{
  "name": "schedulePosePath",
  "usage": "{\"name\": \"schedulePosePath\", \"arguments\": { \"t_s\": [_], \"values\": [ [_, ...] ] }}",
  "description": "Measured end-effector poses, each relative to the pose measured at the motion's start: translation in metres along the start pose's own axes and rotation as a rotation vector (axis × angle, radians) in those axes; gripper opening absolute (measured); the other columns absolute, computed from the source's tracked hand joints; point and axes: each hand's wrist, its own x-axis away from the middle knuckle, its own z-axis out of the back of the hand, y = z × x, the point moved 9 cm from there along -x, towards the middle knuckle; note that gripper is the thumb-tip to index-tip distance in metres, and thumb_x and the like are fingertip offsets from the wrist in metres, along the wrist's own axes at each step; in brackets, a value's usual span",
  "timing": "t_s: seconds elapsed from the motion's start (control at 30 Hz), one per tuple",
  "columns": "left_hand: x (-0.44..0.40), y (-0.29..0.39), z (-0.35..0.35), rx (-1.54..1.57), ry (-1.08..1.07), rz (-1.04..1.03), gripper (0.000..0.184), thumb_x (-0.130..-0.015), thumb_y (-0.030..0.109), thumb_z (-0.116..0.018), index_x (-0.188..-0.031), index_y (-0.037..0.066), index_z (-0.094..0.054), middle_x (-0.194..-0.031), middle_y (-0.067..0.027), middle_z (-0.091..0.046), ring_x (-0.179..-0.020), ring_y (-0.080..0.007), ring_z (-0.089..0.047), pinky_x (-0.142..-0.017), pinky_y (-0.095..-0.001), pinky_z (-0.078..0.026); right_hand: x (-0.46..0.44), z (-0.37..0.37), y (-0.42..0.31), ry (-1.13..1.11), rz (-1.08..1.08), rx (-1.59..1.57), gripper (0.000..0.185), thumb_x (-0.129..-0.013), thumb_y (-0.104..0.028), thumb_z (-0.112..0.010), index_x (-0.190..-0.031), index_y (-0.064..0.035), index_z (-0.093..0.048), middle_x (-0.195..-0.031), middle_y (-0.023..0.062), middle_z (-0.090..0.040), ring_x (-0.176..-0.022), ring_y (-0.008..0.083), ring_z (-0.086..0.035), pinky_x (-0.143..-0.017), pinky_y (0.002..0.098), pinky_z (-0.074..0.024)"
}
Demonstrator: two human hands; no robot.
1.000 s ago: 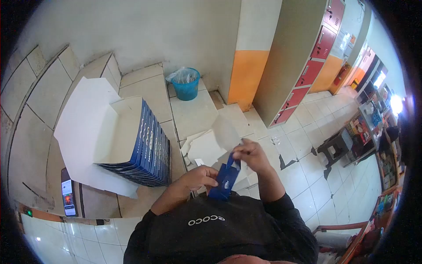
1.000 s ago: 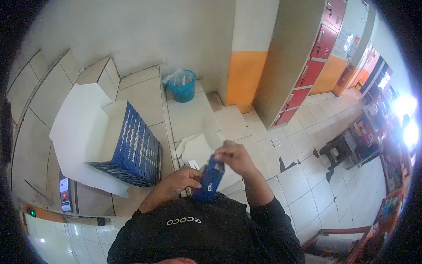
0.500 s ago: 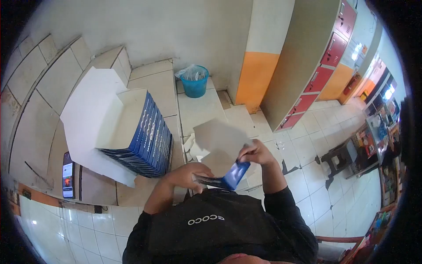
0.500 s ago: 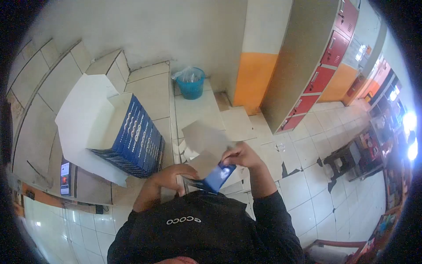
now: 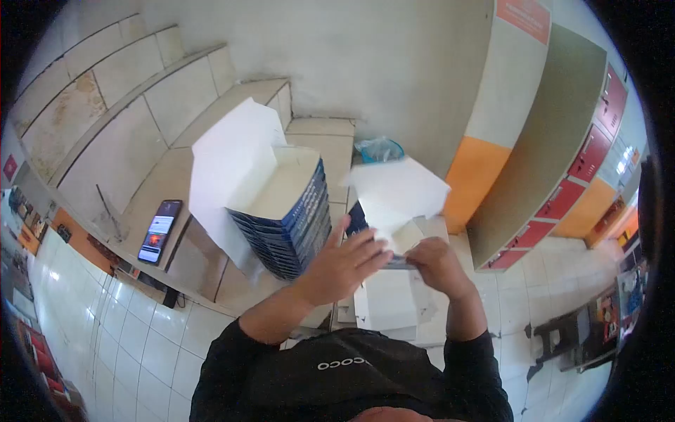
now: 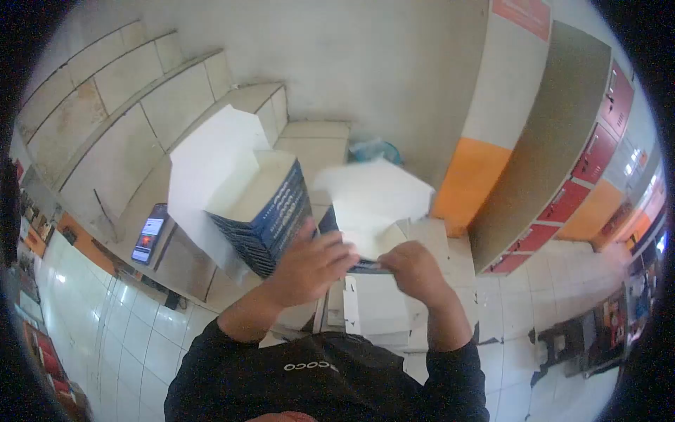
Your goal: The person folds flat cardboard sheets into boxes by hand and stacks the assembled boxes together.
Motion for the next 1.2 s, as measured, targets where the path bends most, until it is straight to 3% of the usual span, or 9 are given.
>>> {"name": "schedulePosePath", "arguments": {
  "t_s": [0.03,0.17,0.27,0.33,0.43,0.63,0.8,1.0,1.2],
  "values": [
    [0.0,-0.007,0.036,-0.042,0.153,0.003,0.035,-0.073,0.017,-0.065,-0.106,0.009,-0.06,-0.105,-0.0098,-0.058,-0.102,-0.0252,-0.054,-0.102,-0.0522,-0.029,-0.009,0.016,-0.003,0.094,0.063,-0.027,0.014,-0.067,-0.002,-0.065,-0.08,-0.0081,-0.065,-0.08,0.0079,-0.063,-0.082,0.0274,-0.06,-0.08,0.0383,-0.0458],
    [0.031,-0.083,0.109,-0.189,0.151,0.372,0.032,-0.073,0.016,-0.066,-0.102,0.005,-0.061,-0.107,-0.011,-0.058,-0.103,-0.031,-0.053,-0.095,-0.0467,-0.037,-0.062,0.061,-0.01,0.348,0.262,-0.244,0.019,-0.067,0.007,-0.063,-0.079,-0.0064,-0.064,-0.084,0.0097,-0.065,-0.083,0.0277,-0.062,-0.086,0.0385,-0.0466],
    [0.062,-0.122,0.1,-0.146,-0.1,0.483,0.017,-0.074,0.014,-0.063,-0.09,0.006,-0.061,-0.094,-0.0098,-0.061,-0.093,-0.0298,-0.055,-0.09,-0.0447,-0.04,-0.121,0.081,-0.058,0.241,0.457,-0.525,0.011,-0.073,0.005,-0.064,-0.081,-0.0029,-0.062,-0.081,0.0089,-0.065,-0.08,0.0241,-0.064,-0.094,0.0381,-0.0434],
    [0.067,-0.12,0.102,-0.127,-0.042,0.456,0.011,-0.075,0.012,-0.062,-0.084,0.006,-0.061,-0.084,-0.0101,-0.061,-0.085,-0.0304,-0.056,-0.086,-0.0431,-0.042,-0.156,0.075,-0.08,0.204,0.6,-0.632,0.01,-0.075,0.003,-0.064,-0.084,-0.0018,-0.063,-0.083,0.0096,-0.065,-0.082,0.0238,-0.063,-0.09,0.0354,-0.0449],
    [0.073,-0.123,0.1,-0.076,0.007,0.416,0.007,-0.076,0.008,-0.059,-0.082,0.006,-0.06,-0.077,-0.0113,-0.061,-0.077,-0.0311,-0.056,-0.079,-0.0421,-0.042,-0.207,0.036,-0.093,-0.044,0.447,-0.835,0.021,-0.074,0.006,-0.063,-0.092,-0.003,-0.066,-0.084,0.0095,-0.064,-0.085,0.0234,-0.061,-0.078,0.0348,-0.0474],
    [0.083,-0.12,0.101,-0.052,0.156,0.378,0.014,-0.074,0.005,-0.058,-0.087,0.006,-0.062,-0.079,-0.0089,-0.057,-0.078,-0.0295,-0.054,-0.073,-0.0405,-0.04,-0.248,-0.012,-0.073,-0.206,0.475,-0.355,0.019,-0.075,-0.003,-0.068,-0.094,-0.0015,-0.064,-0.087,0.0084,-0.065,-0.083,0.0204,-0.06,-0.077,0.0322,-0.0465],
    [0.086,-0.112,0.098,-0.067,0.298,0.282,0.02,-0.071,0.002,-0.058,-0.09,0.006,-0.064,-0.08,-0.007,-0.056,-0.076,-0.0264,-0.054,-0.071,-0.0387,-0.039,-0.216,0.001,-0.134,-0.225,0.594,-0.525,0.023,-0.075,-0.021,-0.069,-0.09,-0.0035,-0.063,-0.082,0.0133,-0.063,-0.08,0.0279,-0.061,-0.072,0.036,-0.0467],
    [0.092,-0.111,0.093,-0.066,0.432,0.232,0.024,-0.068,-0.001,-0.058,-0.09,0.006,-0.066,-0.082,-0.0082,-0.056,-0.074,-0.0261,-0.054,-0.07,-0.0376,-0.04,-0.201,-0.014,-0.147,-0.013,0.27,-0.081,0.016,-0.074,-0.014,-0.064,-0.081,-0.0022,-0.056,-0.071,0.0156,-0.057,-0.07,0.0339,-0.056,-0.065,0.0417,-0.0455],
    [0.094,-0.106,0.085,-0.03,0.44,0.223,0.024,-0.066,-0.002,-0.058,-0.088,0.003,-0.065,-0.083,-0.0093,-0.055,-0.076,-0.0275,-0.053,-0.071,-0.0385,-0.04,-0.192,-0.017,-0.171,0.027,0.409,0.019,0.014,-0.069,-0.006,-0.062,-0.077,-0.0009,-0.053,-0.065,0.0151,-0.052,-0.067,0.0324,-0.054,-0.063,0.0388,-0.0453]
  ]
}}
